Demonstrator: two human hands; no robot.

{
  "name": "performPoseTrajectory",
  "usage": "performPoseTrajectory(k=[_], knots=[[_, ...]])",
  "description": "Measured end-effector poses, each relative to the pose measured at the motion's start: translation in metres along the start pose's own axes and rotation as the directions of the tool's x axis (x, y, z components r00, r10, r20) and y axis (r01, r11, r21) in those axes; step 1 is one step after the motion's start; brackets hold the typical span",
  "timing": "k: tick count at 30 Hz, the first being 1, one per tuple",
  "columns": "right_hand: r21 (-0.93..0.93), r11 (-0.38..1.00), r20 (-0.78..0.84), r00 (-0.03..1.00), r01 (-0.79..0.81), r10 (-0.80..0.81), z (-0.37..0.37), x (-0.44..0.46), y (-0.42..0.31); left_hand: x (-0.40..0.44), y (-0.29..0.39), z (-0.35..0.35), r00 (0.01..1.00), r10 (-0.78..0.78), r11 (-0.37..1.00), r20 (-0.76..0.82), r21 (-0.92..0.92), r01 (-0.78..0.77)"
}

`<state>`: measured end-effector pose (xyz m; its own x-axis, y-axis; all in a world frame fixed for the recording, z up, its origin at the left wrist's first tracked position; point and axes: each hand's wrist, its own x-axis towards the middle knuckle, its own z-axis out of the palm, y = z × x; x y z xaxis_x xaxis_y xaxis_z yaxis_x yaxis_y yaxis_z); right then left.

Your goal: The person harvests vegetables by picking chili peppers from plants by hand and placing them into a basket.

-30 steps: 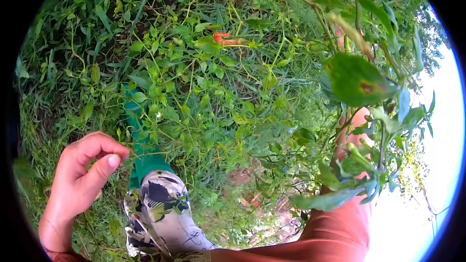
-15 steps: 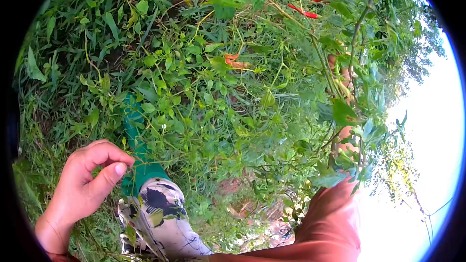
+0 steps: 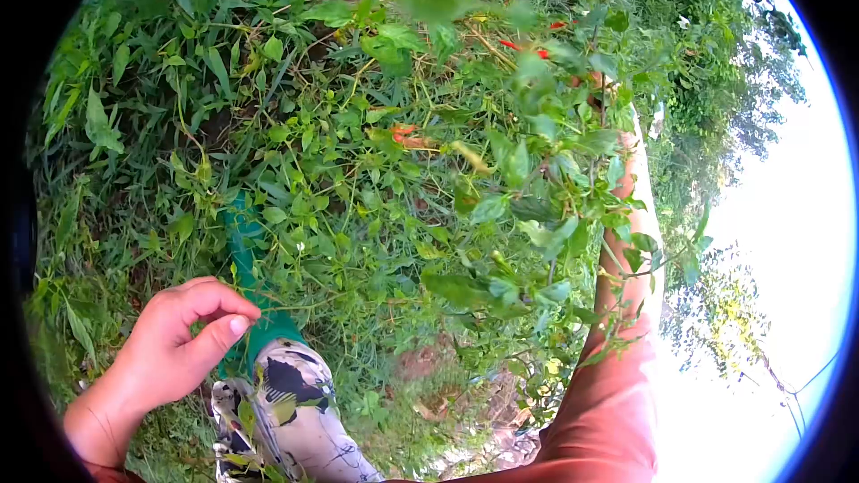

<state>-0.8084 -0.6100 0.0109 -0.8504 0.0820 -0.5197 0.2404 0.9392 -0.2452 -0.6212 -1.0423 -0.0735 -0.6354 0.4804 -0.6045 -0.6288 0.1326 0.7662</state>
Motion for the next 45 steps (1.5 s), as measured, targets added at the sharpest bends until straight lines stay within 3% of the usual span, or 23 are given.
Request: performPoseTrajectory(k=[9, 12, 14, 21, 23, 24, 26, 27, 28, 29, 30, 31, 33, 34, 36, 37, 38, 39, 40, 41, 42, 44, 45], knots=[[0.043, 0.998, 0.027, 0.999, 0.035, -0.036, 0.001, 0.023, -0.015, -0.003, -0.007, -0.002, 1.0, -0.018, 1.0, 0.007, 0.008, 0.018], [0.062, 0.997, 0.034, 0.999, 0.039, -0.041, 0.002, 0.029, -0.02, -0.003, -0.009, 0.001, 0.999, 0.041, 0.999, -0.022, -0.001, -0.041], [0.078, 0.996, 0.034, 0.998, 0.041, -0.043, 0.004, 0.031, -0.022, -0.002, -0.004, -0.001, 0.999, -0.031, 1.0, 0.009, 0.003, 0.031], [0.256, 0.967, 0.08, 0.996, 0.011, -0.032, 0.014, 0.057, -0.037, 0.004, 0.006, -0.001, 1.0, -0.017, 1.0, -0.001, -0.009, 0.017], [0.398, 0.917, 0.112, 0.994, -0.039, -0.007, 0.016, 0.064, -0.041, 0.019, 0.022, 0.0, 0.991, 0.128, 0.988, -0.028, 0.086, -0.126], [0.591, 0.799, 0.147, 0.989, -0.109, 0.026, 0.018, 0.065, -0.037, 0.031, 0.032, 0.002, 0.957, 0.281, 0.95, -0.063, 0.157, -0.269], [0.542, 0.84, 0.115, 0.99, 0.007, -0.083, 0.019, 0.068, -0.04, 0.07, 0.044, 0.013, 0.808, 0.552, 0.83, -0.208, 0.231, -0.507], [0.511, 0.86, 0.12, 0.991, -0.014, -0.056, 0.022, 0.065, -0.043, 0.093, 0.056, 0.016, 0.736, 0.621, 0.782, -0.27, 0.277, -0.558], [0.478, 0.878, 0.123, 0.992, -0.035, -0.028, 0.023, 0.063, -0.042, 0.111, 0.073, 0.017, 0.715, 0.634, 0.761, -0.294, 0.404, -0.508], [0.463, 0.852, 0.109, 0.938, 0.243, -0.328, 0.024, 0.084, -0.021, 0.137, 0.081, 0.022, 0.791, 0.539, 0.837, -0.29, 0.292, -0.463], [0.458, 0.883, 0.097, 0.982, 0.099, -0.16, 0.026, 0.059, -0.054, 0.157, 0.095, 0.022, 0.886, 0.403, 0.9, -0.23, -0.072, -0.429], [0.478, 0.859, 0.066, 0.967, 0.185, -0.245, 0.032, 0.061, -0.052, 0.203, 0.083, 0.03, 0.386, 0.871, 0.491, -0.304, 0.507, -0.708], [0.556, 0.818, 0.016, 0.983, 0.145, -0.185, 0.043, 0.08, -0.028, 0.224, 0.112, 0.032, 0.691, 0.694, 0.695, -0.201, 0.44, -0.569], [0.595, 0.793, -0.01, 0.988, 0.13, -0.154, 0.048, 0.082, -0.031, 0.234, 0.116, 0.036, 0.694, 0.694, 0.694, -0.193, 0.439, -0.571], [0.37, 0.913, -0.02, 0.984, 0.173, -0.179, 0.049, 0.08, -0.035, 0.251, 0.118, 0.043, 0.632, 0.752, 0.643, -0.187, 0.42, -0.64], [0.292, 0.938, -0.023, 0.982, 0.185, -0.186, 0.051, 0.077, -0.042, 0.286, 0.096, 0.042, 0.301, 0.948, 0.305, -0.106, 0.574, -0.76], [0.411, 0.894, 0.023, 0.979, 0.177, -0.204, 0.052, 0.076, -0.045, 0.299, 0.097, 0.045, 0.304, 0.948, 0.303, -0.096, 0.573, -0.761], [0.524, 0.836, 0.065, 0.972, 0.161, -0.228, 0.053, 0.075, -0.049, 0.308, 0.099, 0.049, 0.503, 0.857, 0.511, -0.11, 0.308, -0.803], [0.629, 0.765, 0.102, 0.961, 0.137, -0.256, 0.055, 0.074, -0.049, 0.301, 0.1, 0.048, 0.54, 0.837, 0.541, -0.089, 0.274, -0.795], [0.513, 0.83, 0.039, 0.96, 0.22, -0.278, 0.058, 0.075, -0.048, 0.293, 0.102, 0.048, 0.575, 0.815, 0.572, -0.067, 0.242, -0.784], [0.523, 0.826, 0.031, 0.964, 0.21, -0.265, 0.061, 0.075, -0.046, 0.286, 0.104, 0.048, 0.609, 0.792, 0.604, -0.046, 0.21, -0.769], [0.145, 0.927, -0.105, 0.937, 0.346, -0.333, 0.066, 0.071, -0.048, 0.279, 0.11, 0.046, 0.541, 0.841, 0.38, -0.023, 0.736, -0.56], [0.125, 0.958, -0.036, 0.966, 0.258, -0.255, 0.063, 0.068, -0.049, 0.283, 0.111, 0.047, 0.229, 0.969, 0.006, 0.096, 0.914, -0.405]])
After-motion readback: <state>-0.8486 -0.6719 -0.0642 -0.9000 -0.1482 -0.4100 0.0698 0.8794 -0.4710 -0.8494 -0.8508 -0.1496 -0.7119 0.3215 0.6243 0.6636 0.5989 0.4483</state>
